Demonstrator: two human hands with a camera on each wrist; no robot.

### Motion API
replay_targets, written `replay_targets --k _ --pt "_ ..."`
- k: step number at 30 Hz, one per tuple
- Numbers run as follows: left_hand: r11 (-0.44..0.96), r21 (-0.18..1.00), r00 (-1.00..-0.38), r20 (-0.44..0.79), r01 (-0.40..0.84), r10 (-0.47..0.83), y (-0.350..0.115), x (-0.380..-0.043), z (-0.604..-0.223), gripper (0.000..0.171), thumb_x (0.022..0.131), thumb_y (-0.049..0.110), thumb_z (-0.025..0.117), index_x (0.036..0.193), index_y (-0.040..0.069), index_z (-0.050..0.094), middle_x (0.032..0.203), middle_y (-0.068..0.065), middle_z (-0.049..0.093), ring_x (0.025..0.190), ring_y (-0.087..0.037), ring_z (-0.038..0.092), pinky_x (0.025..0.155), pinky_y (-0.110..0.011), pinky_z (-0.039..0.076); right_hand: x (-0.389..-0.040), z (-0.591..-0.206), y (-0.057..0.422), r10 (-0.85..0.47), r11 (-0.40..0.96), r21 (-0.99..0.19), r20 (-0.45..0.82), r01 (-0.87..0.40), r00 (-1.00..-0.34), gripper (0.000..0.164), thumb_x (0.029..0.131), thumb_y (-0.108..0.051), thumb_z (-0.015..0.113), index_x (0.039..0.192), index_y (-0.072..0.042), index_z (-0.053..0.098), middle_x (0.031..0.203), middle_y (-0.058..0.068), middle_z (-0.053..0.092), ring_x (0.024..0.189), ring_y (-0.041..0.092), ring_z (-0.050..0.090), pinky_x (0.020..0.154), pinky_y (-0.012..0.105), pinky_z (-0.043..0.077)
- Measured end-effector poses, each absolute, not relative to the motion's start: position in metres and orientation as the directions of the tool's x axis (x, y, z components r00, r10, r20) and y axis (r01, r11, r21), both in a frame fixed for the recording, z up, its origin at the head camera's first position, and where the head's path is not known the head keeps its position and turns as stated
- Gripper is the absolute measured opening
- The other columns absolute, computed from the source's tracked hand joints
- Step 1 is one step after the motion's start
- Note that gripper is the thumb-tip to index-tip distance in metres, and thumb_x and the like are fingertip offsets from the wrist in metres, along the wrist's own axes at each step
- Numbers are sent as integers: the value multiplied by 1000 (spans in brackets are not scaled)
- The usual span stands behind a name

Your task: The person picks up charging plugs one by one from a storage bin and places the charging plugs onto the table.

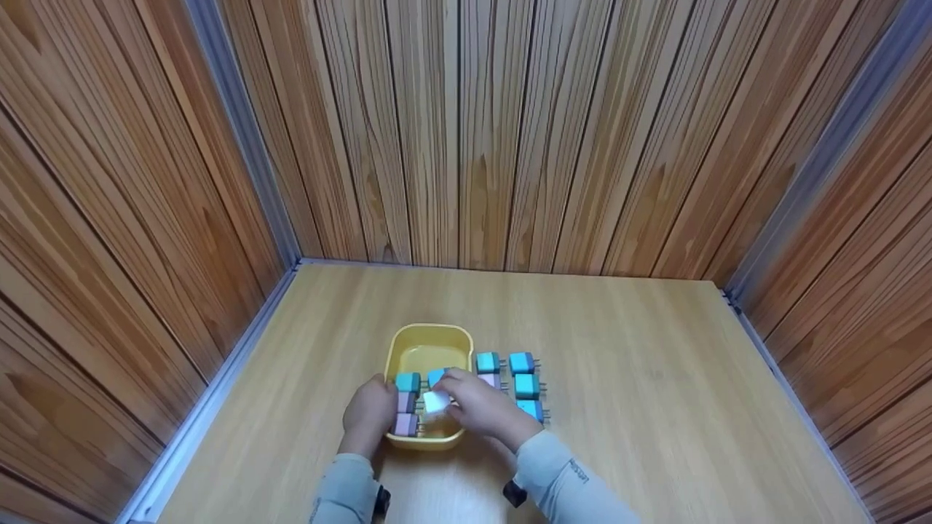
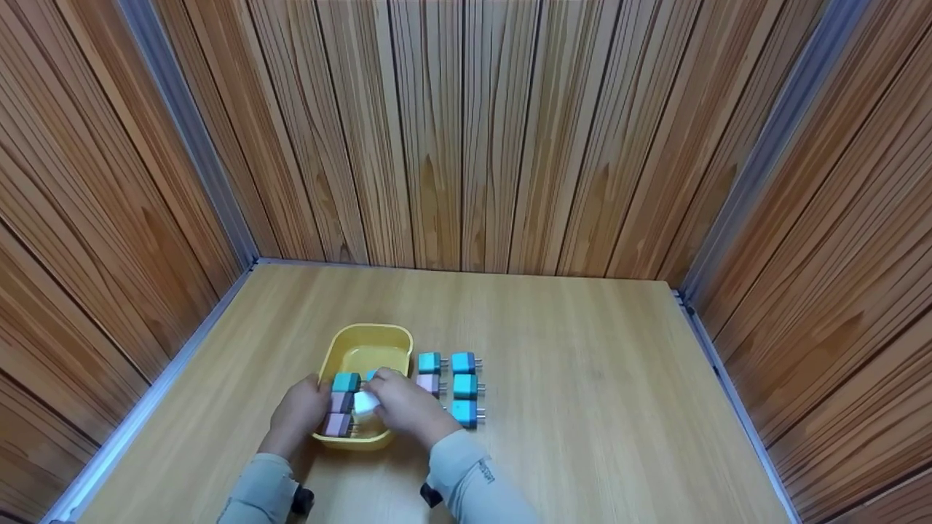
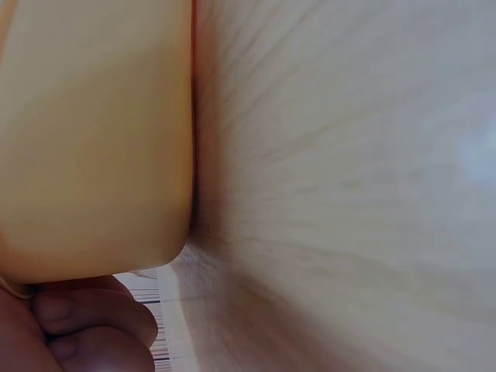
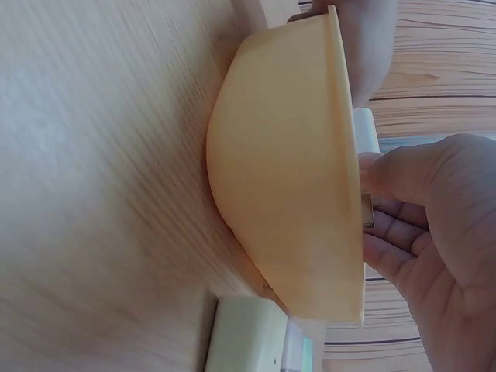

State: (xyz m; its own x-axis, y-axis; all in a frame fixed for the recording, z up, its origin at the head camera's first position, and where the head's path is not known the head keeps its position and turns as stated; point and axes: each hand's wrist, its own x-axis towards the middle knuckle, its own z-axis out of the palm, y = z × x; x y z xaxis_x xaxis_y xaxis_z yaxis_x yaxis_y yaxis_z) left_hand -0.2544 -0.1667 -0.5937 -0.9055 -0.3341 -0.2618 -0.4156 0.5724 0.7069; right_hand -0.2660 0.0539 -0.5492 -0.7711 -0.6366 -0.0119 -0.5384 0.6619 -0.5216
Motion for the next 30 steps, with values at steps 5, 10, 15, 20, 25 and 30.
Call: replay_targets --k 5,10,15,20,25,30 --pt "603 689 -912 -247 -402 -327 -167 -255 -594 37 107 30 40 123 5 62 98 -7 66 86 -23 63 79 -42 51 -268 -547 61 -619 676 -517 -9 -526 -786 40 99 -21 69 138 -28 61 137 -10 58 130 12 55 108 40 47" --pt "596 689 -908 -258 -412 -329 -167 -255 -594 37 108 31 39 124 5 61 98 -7 66 86 -23 63 78 -42 51 -269 -545 68 -604 681 -519 0 -516 -797 44 100 -21 67 143 -28 58 143 -8 54 134 13 52 110 42 45" --pt "609 673 -905 -259 -419 -337 -167 -256 -594 34 108 30 39 115 6 62 92 -7 63 82 -23 60 74 -40 48 -273 -544 74 -603 689 -492 18 -532 -797 45 102 -18 63 146 -21 55 140 -6 53 130 13 53 109 40 46" --pt "633 649 -905 -257 -422 -339 -166 -257 -594 37 108 30 39 122 4 61 96 -8 63 86 -24 59 78 -42 49 -276 -542 84 -588 686 -508 34 -521 -808 43 102 -12 61 145 -17 56 143 -4 52 130 14 53 109 39 46" --pt "606 666 -899 -279 -434 -337 -167 -255 -593 41 108 30 39 133 3 58 102 -9 63 91 -25 60 84 -44 50 -278 -542 93 -564 674 -551 47 -492 -825 44 102 -10 61 145 -18 55 142 -7 51 129 12 52 108 36 47" --pt "585 681 -896 -291 -440 -336 -168 -255 -592 41 109 31 39 134 3 57 103 -9 64 92 -25 60 84 -43 50 -281 -541 100 -545 656 -600 44 -459 -837 44 103 -12 59 146 -22 53 146 -7 47 130 13 51 106 37 48"
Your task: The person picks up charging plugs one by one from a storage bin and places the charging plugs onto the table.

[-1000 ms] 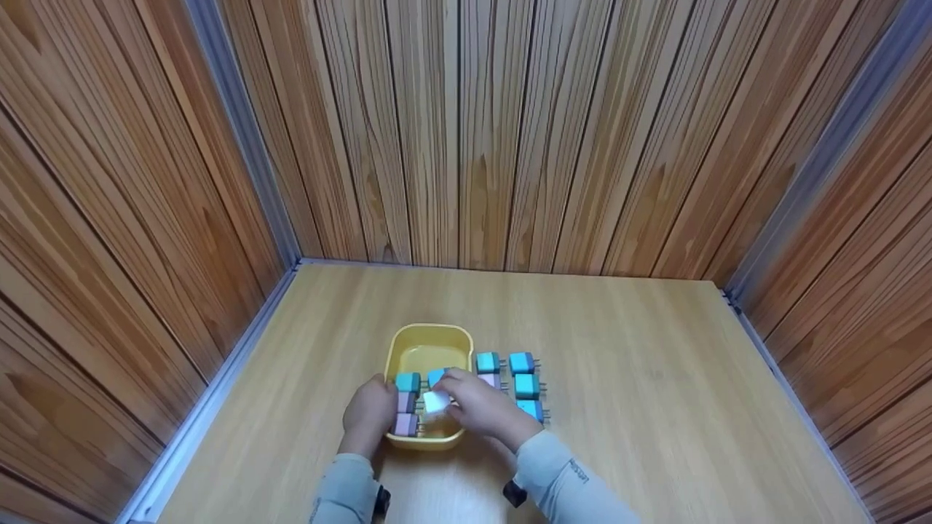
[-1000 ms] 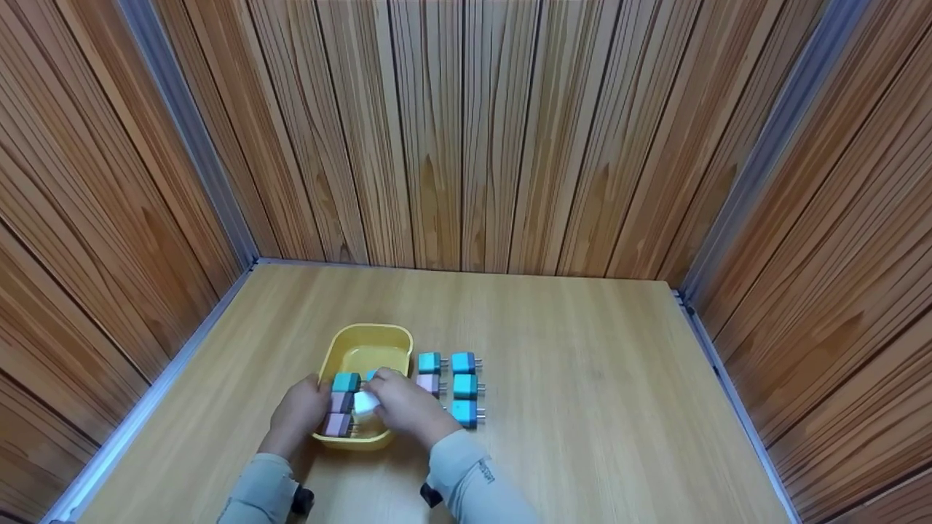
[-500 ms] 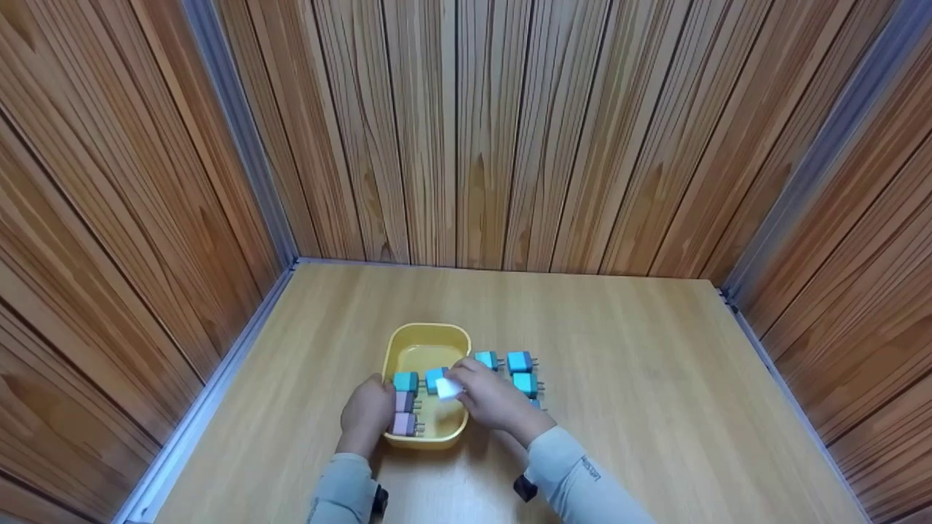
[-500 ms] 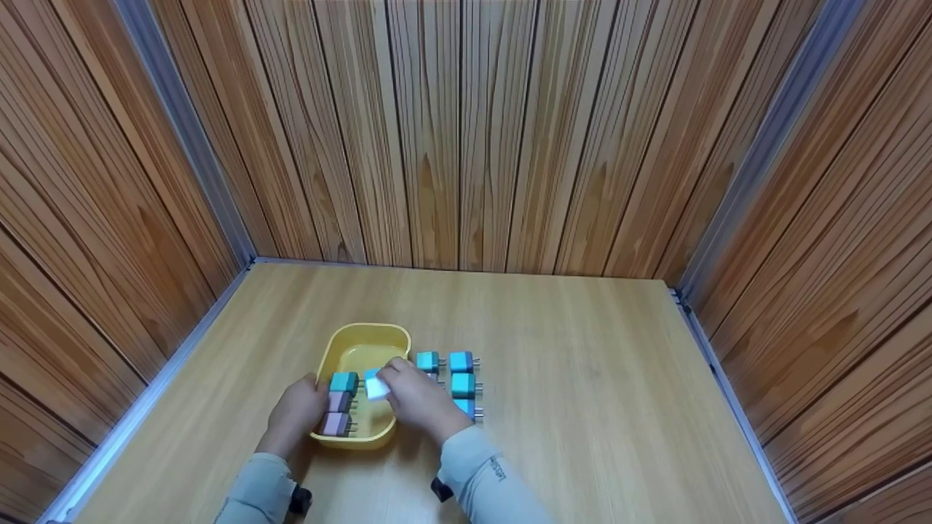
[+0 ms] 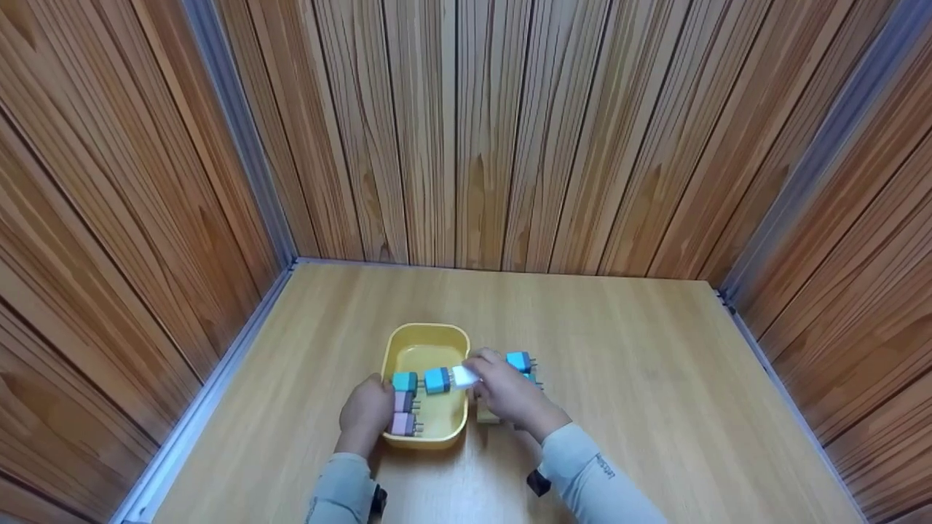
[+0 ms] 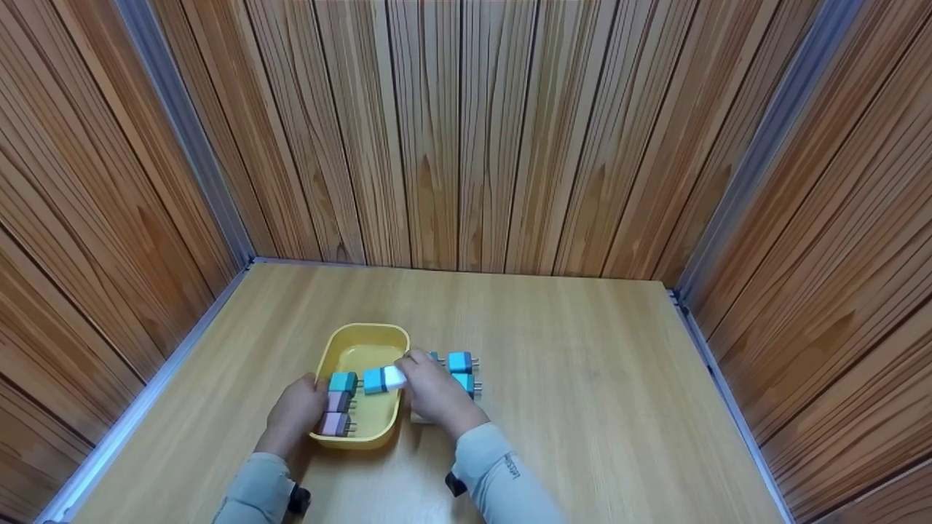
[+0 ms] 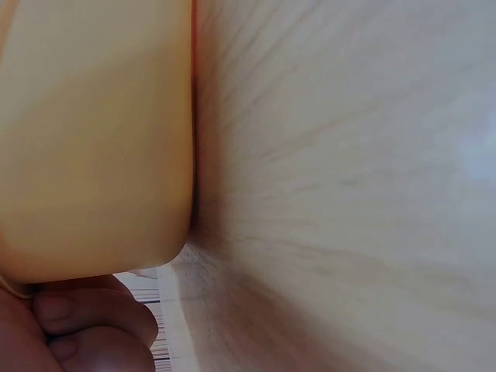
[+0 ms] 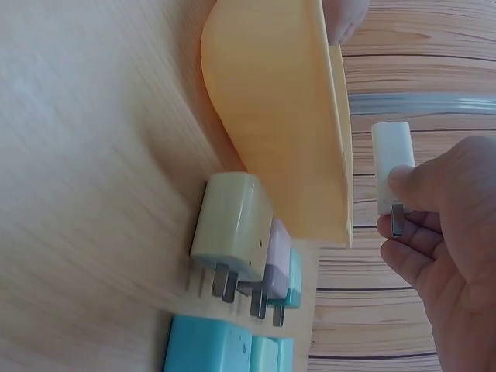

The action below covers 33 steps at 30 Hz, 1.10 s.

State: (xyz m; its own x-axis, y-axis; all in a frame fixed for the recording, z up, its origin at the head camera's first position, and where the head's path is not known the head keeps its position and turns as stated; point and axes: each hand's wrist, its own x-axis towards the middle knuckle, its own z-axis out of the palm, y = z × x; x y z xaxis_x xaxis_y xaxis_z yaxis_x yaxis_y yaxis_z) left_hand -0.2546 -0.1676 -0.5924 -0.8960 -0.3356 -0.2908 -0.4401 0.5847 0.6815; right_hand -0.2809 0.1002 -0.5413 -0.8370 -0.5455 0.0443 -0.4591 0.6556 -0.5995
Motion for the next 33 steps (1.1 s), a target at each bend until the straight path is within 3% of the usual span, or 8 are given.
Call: replay_targets --k 9,18,27,33 --pt "580 688 -898 -292 -436 -329 -167 -254 -592 41 109 32 39 133 5 58 103 -9 63 92 -25 60 85 -44 50 -287 -547 114 -526 664 -591 66 -458 -848 42 106 -16 55 148 -16 52 145 -2 48 136 20 49 112 42 43" --pt "623 662 -908 -262 -416 -327 -168 -255 -593 38 109 31 38 124 4 60 96 -8 63 84 -23 59 77 -41 49 -293 -549 124 -508 726 -477 113 -495 -854 40 105 -10 54 145 -11 53 146 5 50 138 24 49 112 43 42" --pt "585 675 -892 -304 -450 -335 -168 -255 -592 40 109 33 39 129 5 58 100 -8 63 88 -24 60 80 -40 50 -298 -549 133 -440 737 -541 70 -404 -895 42 104 -8 55 145 -16 53 146 0 48 139 21 49 112 42 42" --pt "578 686 -895 -298 -442 -331 -168 -255 -593 39 109 32 39 128 5 58 100 -8 62 88 -24 60 80 -40 50 -307 -548 139 -441 730 -537 104 -423 -891 39 102 -6 58 140 -13 57 141 1 51 134 22 53 110 41 45"
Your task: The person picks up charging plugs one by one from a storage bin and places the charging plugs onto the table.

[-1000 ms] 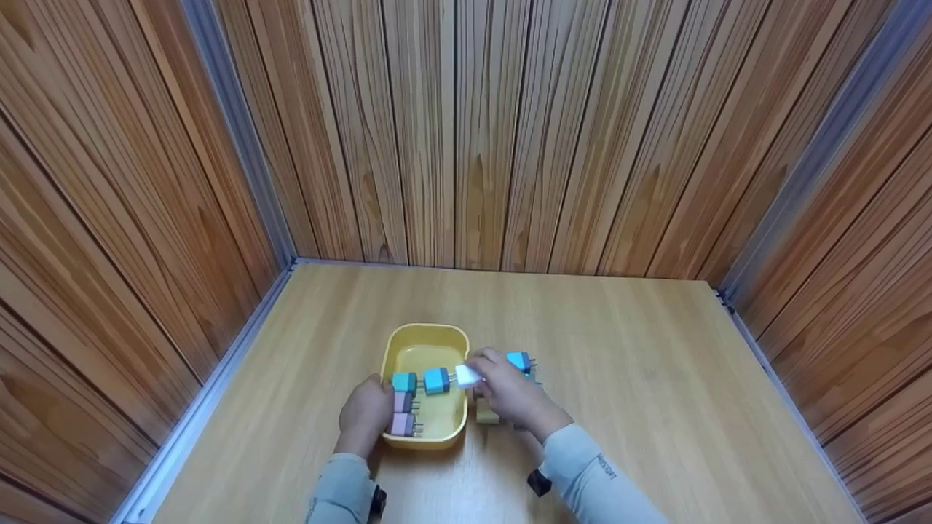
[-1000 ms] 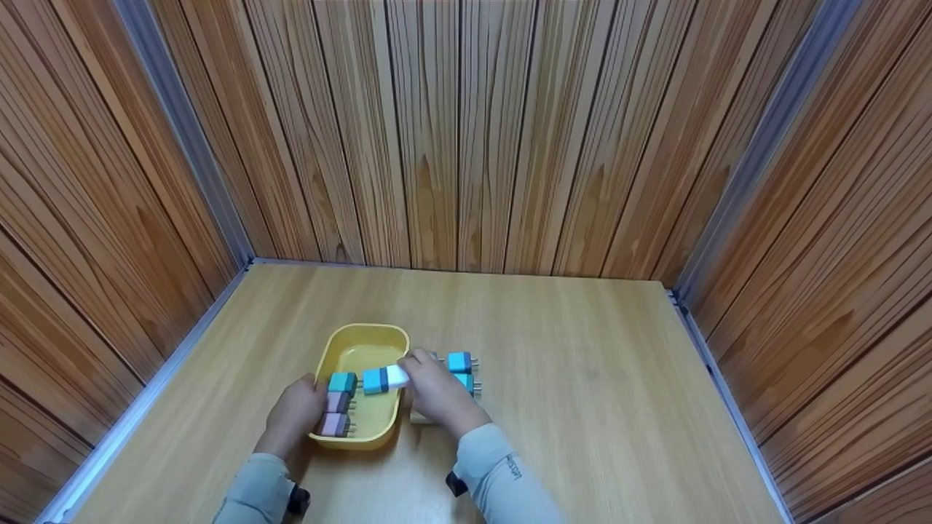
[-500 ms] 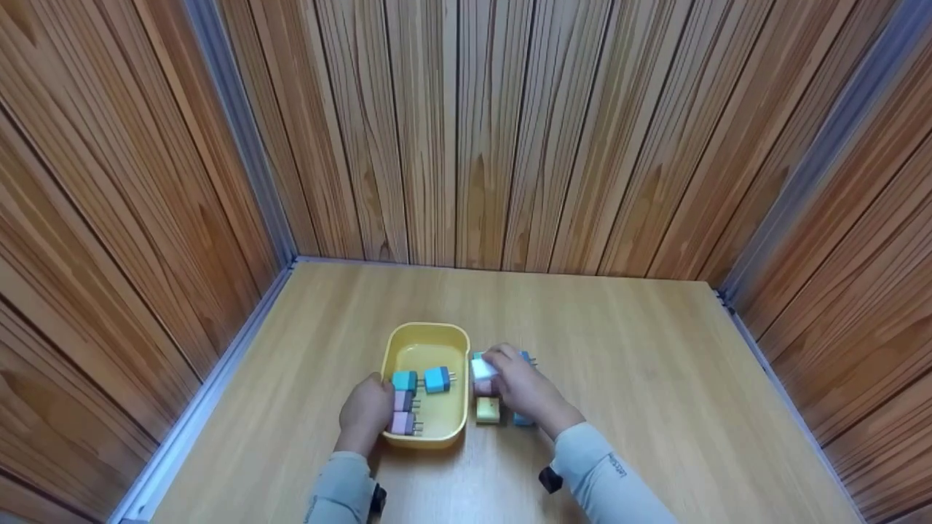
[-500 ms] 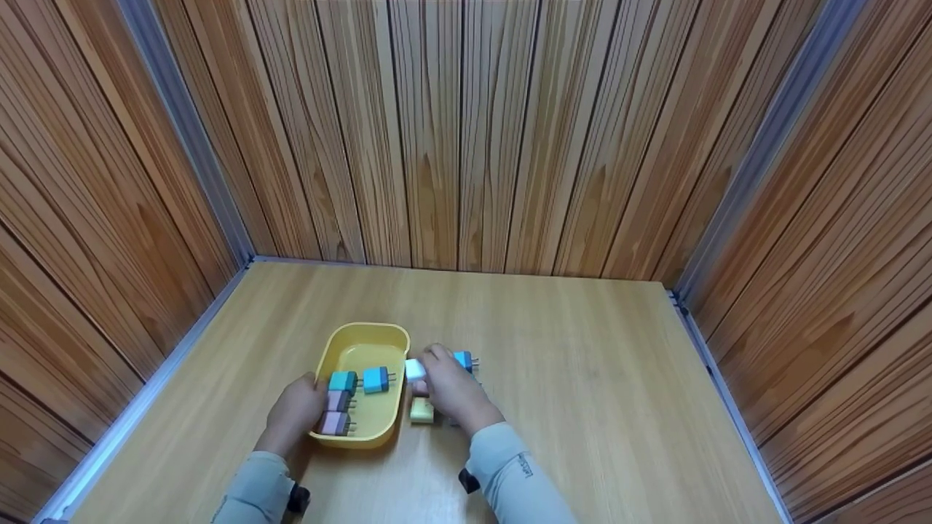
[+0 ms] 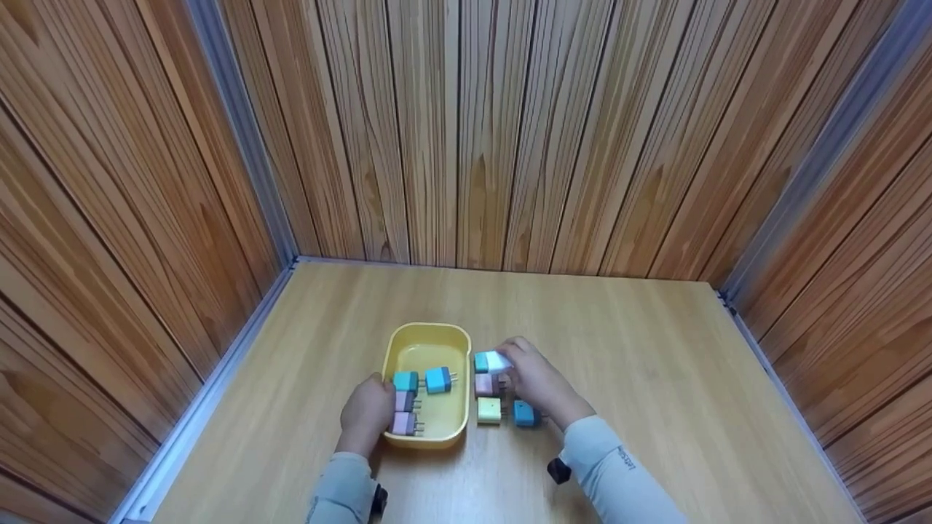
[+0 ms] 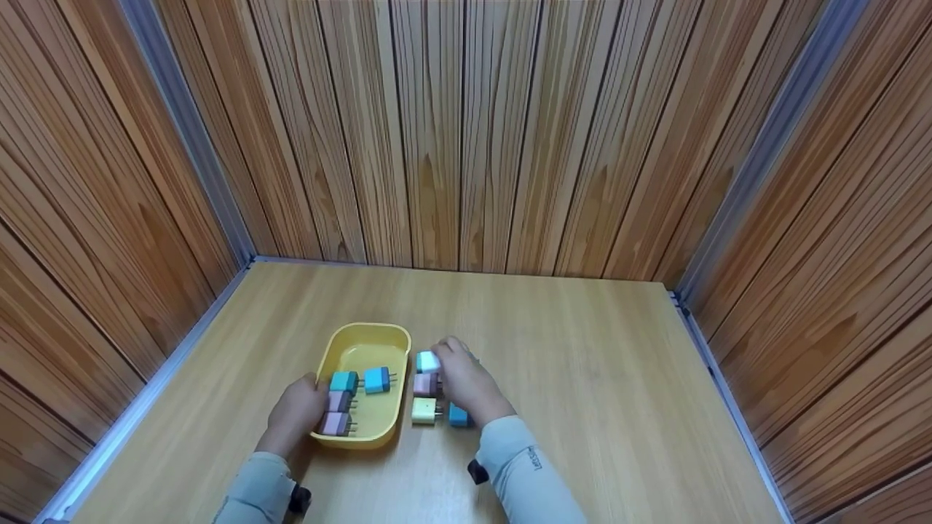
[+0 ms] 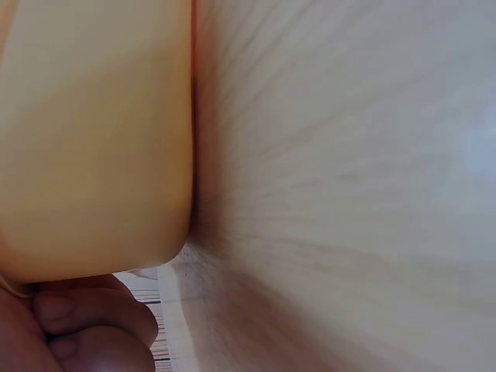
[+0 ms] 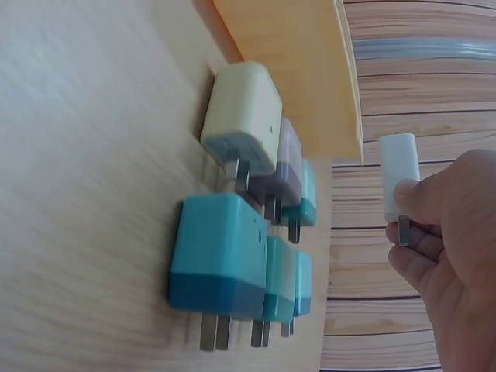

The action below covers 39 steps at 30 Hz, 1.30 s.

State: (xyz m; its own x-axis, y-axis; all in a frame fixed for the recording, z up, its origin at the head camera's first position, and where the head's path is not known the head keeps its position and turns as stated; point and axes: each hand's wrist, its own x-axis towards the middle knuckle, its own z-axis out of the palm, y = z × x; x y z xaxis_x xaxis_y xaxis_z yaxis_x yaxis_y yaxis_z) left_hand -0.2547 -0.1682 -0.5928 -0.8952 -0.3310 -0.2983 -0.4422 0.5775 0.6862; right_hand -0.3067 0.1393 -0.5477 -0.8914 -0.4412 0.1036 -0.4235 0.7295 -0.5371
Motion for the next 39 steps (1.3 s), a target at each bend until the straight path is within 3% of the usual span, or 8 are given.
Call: replay_targets --k 10,17,26,32,39 --pt "608 677 -907 -262 -416 -329 -167 -255 -594 38 108 31 40 127 4 59 100 -9 64 87 -24 60 79 -43 50 -314 -549 153 -364 750 -577 48 -323 -930 35 104 -10 58 138 -18 58 137 -4 53 132 19 54 110 44 45" --pt "656 650 -922 -223 -384 -318 -168 -255 -592 48 108 29 39 142 -2 53 121 -16 67 102 -27 64 92 -51 50 -317 -550 161 -282 705 -684 -27 -188 -959 34 106 -13 56 138 -24 58 137 -11 51 136 18 50 112 49 42" --pt "647 650 -915 -232 -397 -329 -168 -255 -594 43 108 30 40 133 1 59 104 -10 67 90 -25 63 82 -46 51 -324 -557 175 -266 748 -627 14 -216 -964 38 105 -13 56 142 -20 55 145 -5 50 142 22 46 115 50 38" --pt "636 658 -913 -241 -402 -328 -168 -255 -594 38 108 31 41 125 3 61 95 -8 64 83 -23 60 76 -41 49 -328 -565 188 -244 719 -674 -17 -169 -970 40 106 -15 55 145 -21 53 148 -6 47 146 24 41 116 54 35" --pt "637 663 -917 -231 -393 -325 -169 -255 -593 34 107 30 40 118 5 62 91 -7 63 80 -23 59 73 -40 47 -335 -573 197 -240 764 -615 12 -197 -971 42 103 -4 56 144 -10 53 143 4 52 140 29 47 114 52 39"
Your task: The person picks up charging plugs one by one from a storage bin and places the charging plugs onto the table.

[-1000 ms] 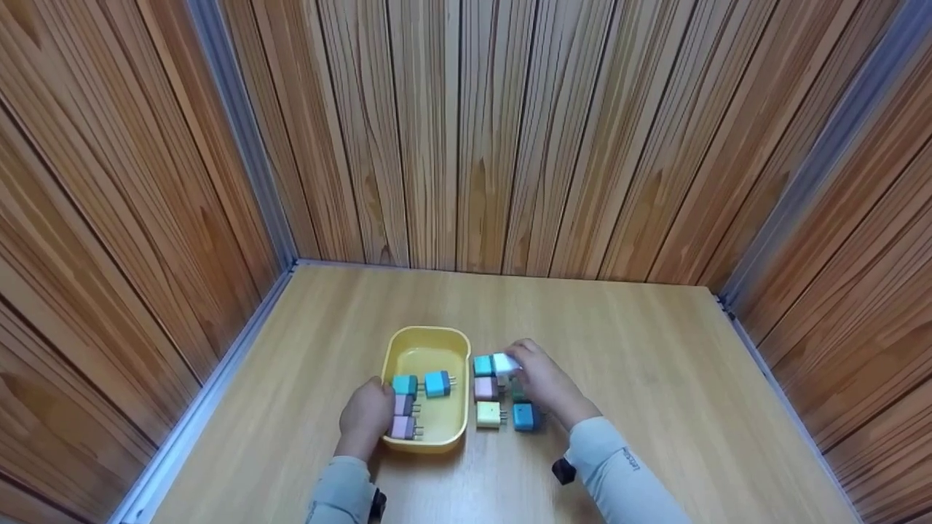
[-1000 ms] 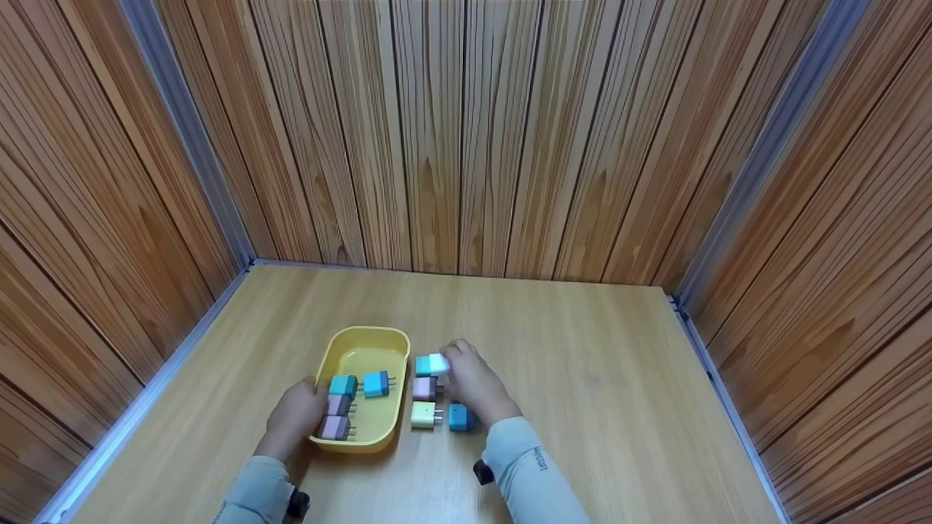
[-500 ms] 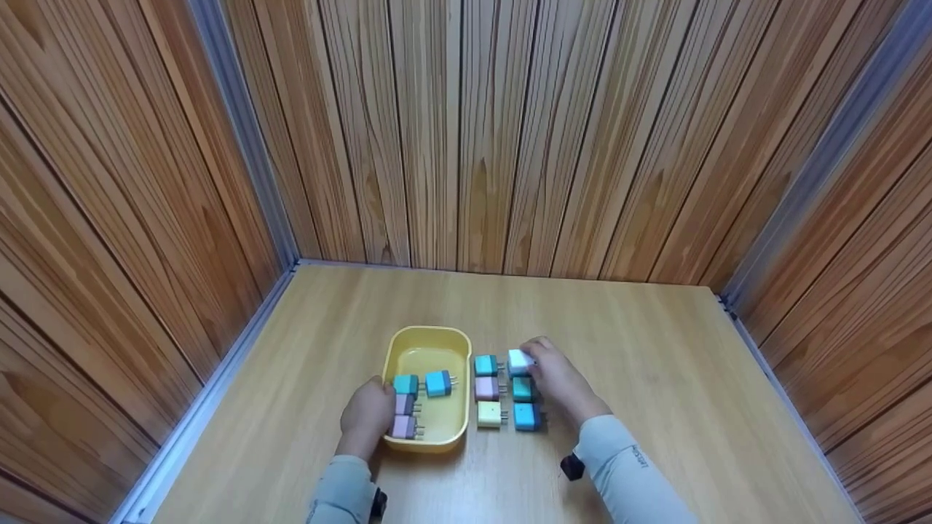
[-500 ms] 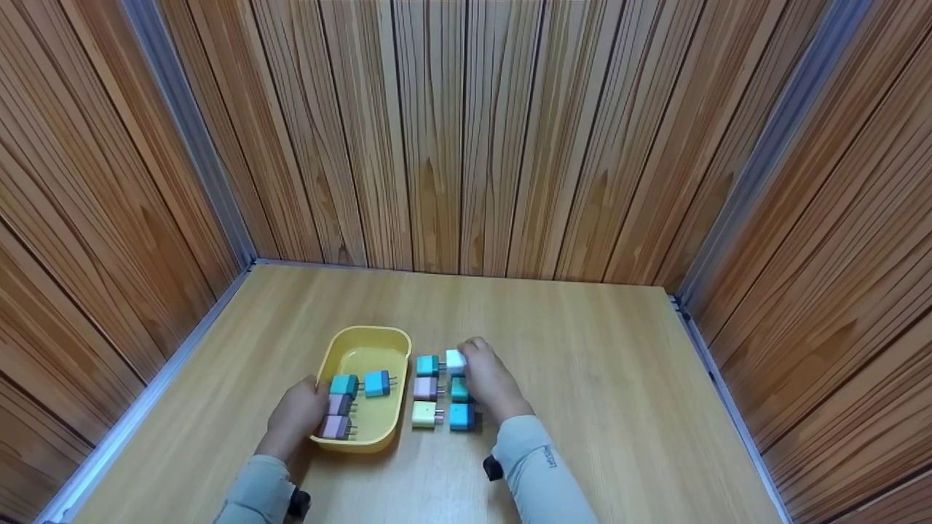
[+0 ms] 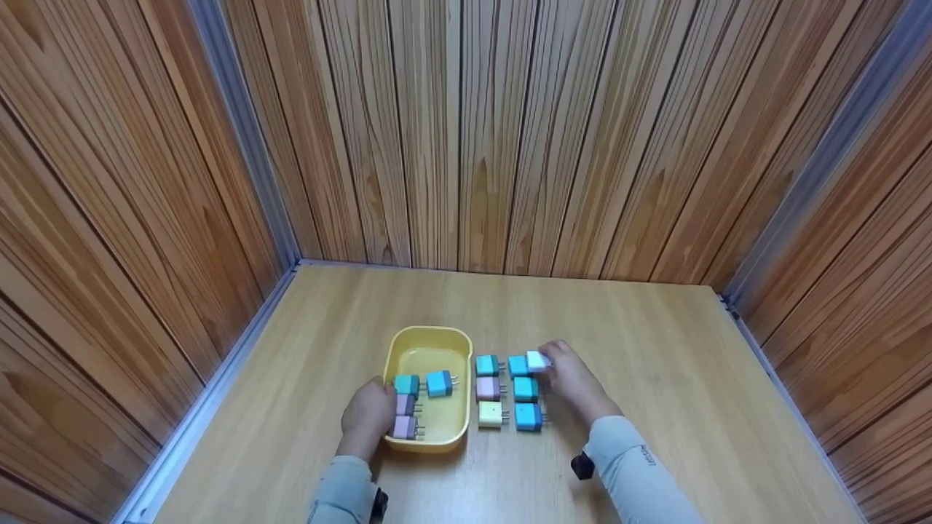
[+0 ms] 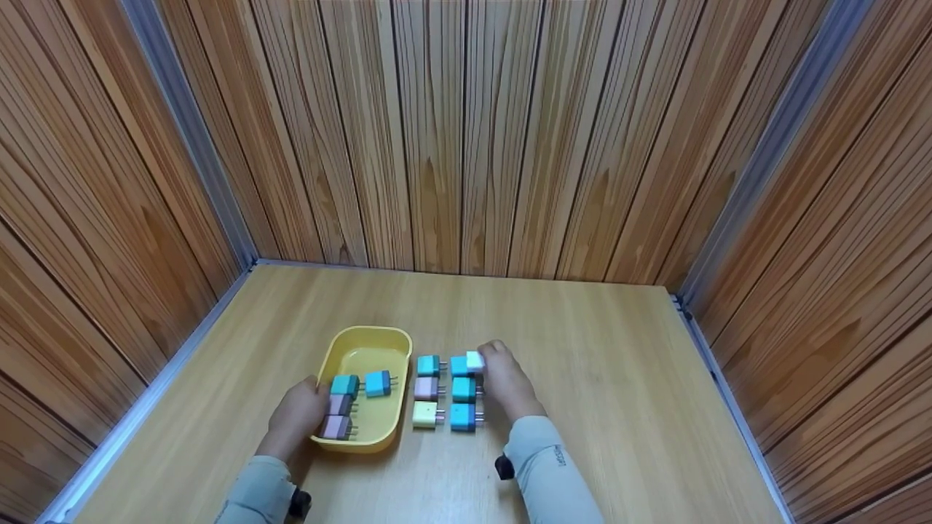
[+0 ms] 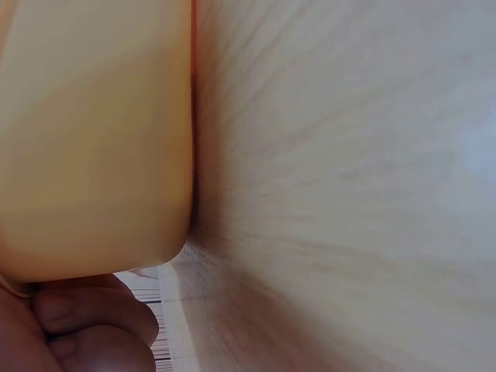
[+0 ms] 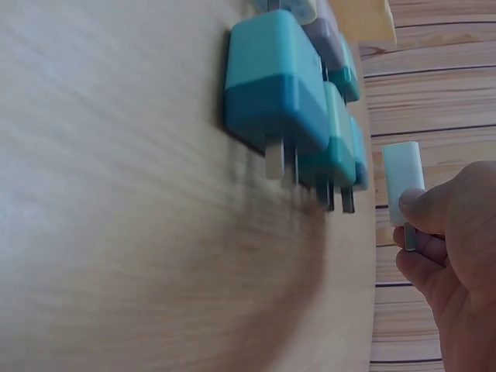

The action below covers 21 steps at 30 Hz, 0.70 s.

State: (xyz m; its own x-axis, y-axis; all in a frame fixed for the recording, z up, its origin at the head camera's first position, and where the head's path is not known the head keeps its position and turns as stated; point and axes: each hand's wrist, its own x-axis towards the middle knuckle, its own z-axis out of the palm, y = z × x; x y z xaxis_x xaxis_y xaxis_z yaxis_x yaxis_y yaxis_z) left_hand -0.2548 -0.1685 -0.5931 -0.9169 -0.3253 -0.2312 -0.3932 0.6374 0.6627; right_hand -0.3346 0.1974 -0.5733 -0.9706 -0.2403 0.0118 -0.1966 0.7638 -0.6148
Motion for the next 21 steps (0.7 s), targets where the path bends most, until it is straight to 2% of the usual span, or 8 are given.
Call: replay_targets --k 6,17,21 --pt "634 673 -920 -210 -382 -331 -168 -254 -592 33 107 27 40 115 5 63 91 -7 63 81 -23 58 75 -41 48 -340 -576 203 -236 786 -583 24 -206 -971 41 102 0 55 143 -5 53 143 10 52 137 33 50 113 53 40" --pt "574 709 -908 -253 -409 -334 -166 -253 -592 35 109 31 39 122 6 61 96 -7 63 85 -23 60 79 -40 49 -340 -577 210 -174 728 -681 -68 -81 -982 43 105 -5 49 148 -10 48 148 7 48 144 34 42 116 56 34" --pt "572 707 -906 -263 -415 -332 -167 -252 -590 37 109 31 39 126 6 60 98 -8 63 88 -24 60 81 -41 50 -341 -578 214 -121 626 -777 -179 65 -976 42 110 -30 41 150 -19 44 154 3 43 151 32 31 119 59 26"
